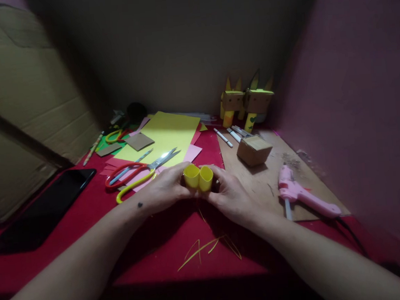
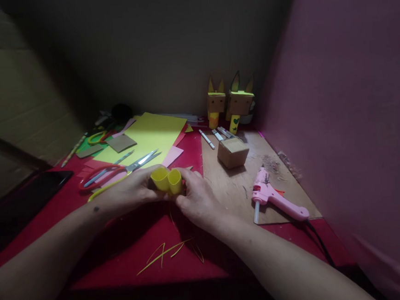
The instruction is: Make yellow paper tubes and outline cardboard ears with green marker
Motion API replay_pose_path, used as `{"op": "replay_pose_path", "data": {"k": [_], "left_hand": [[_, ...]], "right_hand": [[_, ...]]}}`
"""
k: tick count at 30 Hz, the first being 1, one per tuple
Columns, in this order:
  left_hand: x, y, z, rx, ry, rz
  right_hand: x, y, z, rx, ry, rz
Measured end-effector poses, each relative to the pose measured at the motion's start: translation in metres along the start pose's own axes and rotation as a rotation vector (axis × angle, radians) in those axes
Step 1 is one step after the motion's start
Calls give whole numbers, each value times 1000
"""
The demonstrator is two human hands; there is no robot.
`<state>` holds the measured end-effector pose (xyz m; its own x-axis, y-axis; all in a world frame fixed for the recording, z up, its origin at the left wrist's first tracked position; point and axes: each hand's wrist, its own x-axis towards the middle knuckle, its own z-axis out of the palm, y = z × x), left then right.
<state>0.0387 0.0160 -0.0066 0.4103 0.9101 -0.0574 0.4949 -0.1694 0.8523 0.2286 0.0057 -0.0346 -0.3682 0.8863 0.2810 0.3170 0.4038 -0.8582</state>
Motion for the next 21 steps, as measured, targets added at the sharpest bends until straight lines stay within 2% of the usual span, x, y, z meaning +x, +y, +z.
{"op": "replay_pose_path", "data": {"k": [6,14,21], "left_hand": [[2,-3,1,54,95,1],[4,-8,-2,37,7,14],[0,-7,-14,19,38,17]], "right_hand": [[1,2,-3,-11,25,24],[1,2,-3,1,21,55],[-1,-2,-10,47,44,47]]}}
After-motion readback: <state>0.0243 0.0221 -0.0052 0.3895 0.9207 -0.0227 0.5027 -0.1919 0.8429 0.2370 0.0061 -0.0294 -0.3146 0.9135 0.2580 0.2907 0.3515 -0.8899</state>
